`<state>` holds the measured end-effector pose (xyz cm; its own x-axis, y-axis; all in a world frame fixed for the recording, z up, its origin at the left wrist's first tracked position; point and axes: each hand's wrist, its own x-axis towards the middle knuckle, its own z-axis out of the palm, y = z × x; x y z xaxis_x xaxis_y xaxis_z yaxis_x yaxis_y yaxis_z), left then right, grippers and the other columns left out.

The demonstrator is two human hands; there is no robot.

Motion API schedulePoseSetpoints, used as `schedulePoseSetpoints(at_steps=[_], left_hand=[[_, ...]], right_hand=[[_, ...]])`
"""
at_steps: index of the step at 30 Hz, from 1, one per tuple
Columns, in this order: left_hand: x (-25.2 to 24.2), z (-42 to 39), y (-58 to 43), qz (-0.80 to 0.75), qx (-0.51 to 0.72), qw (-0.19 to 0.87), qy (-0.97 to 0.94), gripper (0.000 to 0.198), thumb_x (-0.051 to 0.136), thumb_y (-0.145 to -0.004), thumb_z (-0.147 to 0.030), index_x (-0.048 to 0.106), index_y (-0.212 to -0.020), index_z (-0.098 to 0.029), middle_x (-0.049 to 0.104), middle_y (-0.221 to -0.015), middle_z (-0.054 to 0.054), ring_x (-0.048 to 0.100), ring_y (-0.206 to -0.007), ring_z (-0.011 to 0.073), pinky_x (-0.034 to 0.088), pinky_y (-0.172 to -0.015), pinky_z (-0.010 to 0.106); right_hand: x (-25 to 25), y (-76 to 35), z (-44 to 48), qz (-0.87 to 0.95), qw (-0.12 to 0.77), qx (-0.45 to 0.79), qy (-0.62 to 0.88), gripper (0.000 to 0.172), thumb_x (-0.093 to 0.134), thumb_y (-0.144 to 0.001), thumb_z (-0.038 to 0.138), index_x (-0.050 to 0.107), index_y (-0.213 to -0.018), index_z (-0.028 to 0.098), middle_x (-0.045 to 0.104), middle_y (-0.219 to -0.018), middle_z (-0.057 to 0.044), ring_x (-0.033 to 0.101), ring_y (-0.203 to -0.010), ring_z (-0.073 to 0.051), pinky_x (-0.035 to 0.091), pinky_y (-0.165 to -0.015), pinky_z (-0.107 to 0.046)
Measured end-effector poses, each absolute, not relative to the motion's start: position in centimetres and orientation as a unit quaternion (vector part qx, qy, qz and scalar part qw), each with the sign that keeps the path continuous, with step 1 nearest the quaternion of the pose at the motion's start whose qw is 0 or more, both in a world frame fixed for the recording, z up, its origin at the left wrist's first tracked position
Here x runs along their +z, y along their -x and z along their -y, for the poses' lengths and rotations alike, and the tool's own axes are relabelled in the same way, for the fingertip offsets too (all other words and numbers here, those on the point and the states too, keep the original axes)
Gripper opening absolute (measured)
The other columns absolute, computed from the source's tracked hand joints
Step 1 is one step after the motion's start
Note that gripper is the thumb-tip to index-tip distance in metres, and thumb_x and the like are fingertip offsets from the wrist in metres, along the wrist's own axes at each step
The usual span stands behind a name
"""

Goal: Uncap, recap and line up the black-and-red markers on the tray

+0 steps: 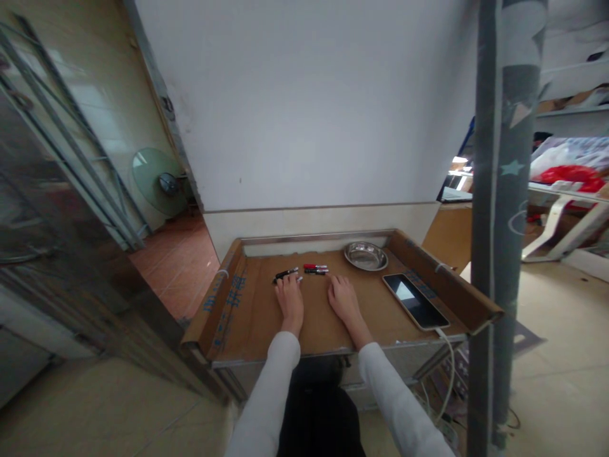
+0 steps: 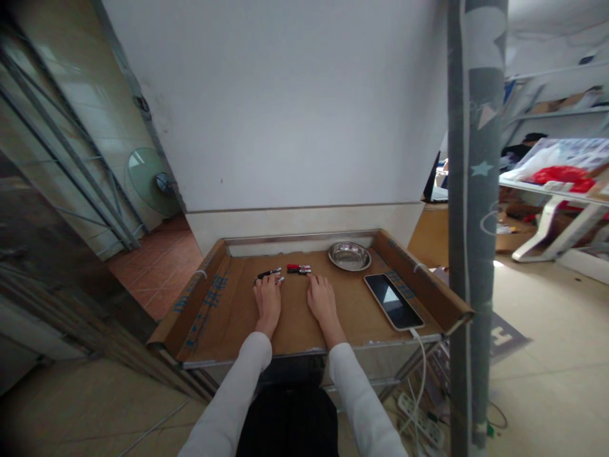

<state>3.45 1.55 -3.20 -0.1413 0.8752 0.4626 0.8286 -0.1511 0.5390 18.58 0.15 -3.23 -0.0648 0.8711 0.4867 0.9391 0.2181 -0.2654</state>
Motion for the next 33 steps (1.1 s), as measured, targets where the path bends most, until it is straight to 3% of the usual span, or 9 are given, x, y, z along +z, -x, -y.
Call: schedulePoseSetpoints(at_steps=[8,13,19,25,33], left_hand=[[-4.1,-3.5,-3.3,-0.646,0.423,-0.036,-0.634,0.026,0.041,-0.083,-0.008,0.054,-0.105,-0.012,0.051,-0.108,0.015,0.052,-0.096,0.0243,0.040,-0.086,0.041],[-3.6,-4.1,-3.0,-0.693,0.349,-0.049,-0.629,0.031,0.045,-0.081,-0.010,0.051,-0.112,-0.014,0.050,-0.117,0.015,0.050,-0.101,0.0260,0.042,-0.085,0.040],[-3.4,-4.4,-2.8,-0.707,0.336,-0.050,-0.620,0.025,0.047,-0.080,-0.011,0.053,-0.105,-0.015,0.052,-0.111,0.012,0.050,-0.098,0.0244,0.041,-0.085,0.038],[-3.6,-4.1,-3.9,-0.583,0.297,-0.060,-0.754,0.024,0.044,-0.082,-0.008,0.054,-0.103,-0.016,0.055,-0.103,0.009,0.050,-0.097,0.0211,0.039,-0.089,0.035],[-3.2,-4.6,-4.9,-0.569,0.276,-0.061,-0.773,0.013,0.046,-0.087,-0.020,0.056,-0.094,-0.018,0.056,-0.095,0.007,0.053,-0.093,0.0210,0.041,-0.085,0.036]], right_hand=[[-3.0,-18.3,-1.3,0.715,0.232,-0.094,0.653,0.037,0.041,-0.086,0.015,0.055,-0.119,0.024,0.057,-0.107,-0.010,0.048,-0.100,-0.021,0.035,-0.084,-0.031],[-2.9,-18.1,-1.6,0.709,0.216,-0.093,0.665,0.036,0.038,-0.090,0.021,0.052,-0.123,0.025,0.056,-0.105,-0.009,0.048,-0.098,-0.021,0.033,-0.083,-0.030],[-3.0,-18.1,-1.6,0.711,0.214,-0.096,0.663,0.032,0.038,-0.090,0.021,0.056,-0.117,0.024,0.056,-0.102,-0.008,0.047,-0.095,-0.020,0.032,-0.082,-0.030],[-3.8,-18.3,-2.0,0.702,0.221,-0.113,0.668,0.020,0.042,-0.088,0.022,0.059,-0.098,0.017,0.056,-0.100,-0.010,0.047,-0.095,-0.021,0.033,-0.080,-0.030],[-4.0,-18.6,-2.1,0.685,0.245,-0.110,0.677,0.016,0.045,-0.088,0.024,0.059,-0.095,0.018,0.057,-0.097,-0.008,0.048,-0.091,-0.021,0.033,-0.078,-0.030]])
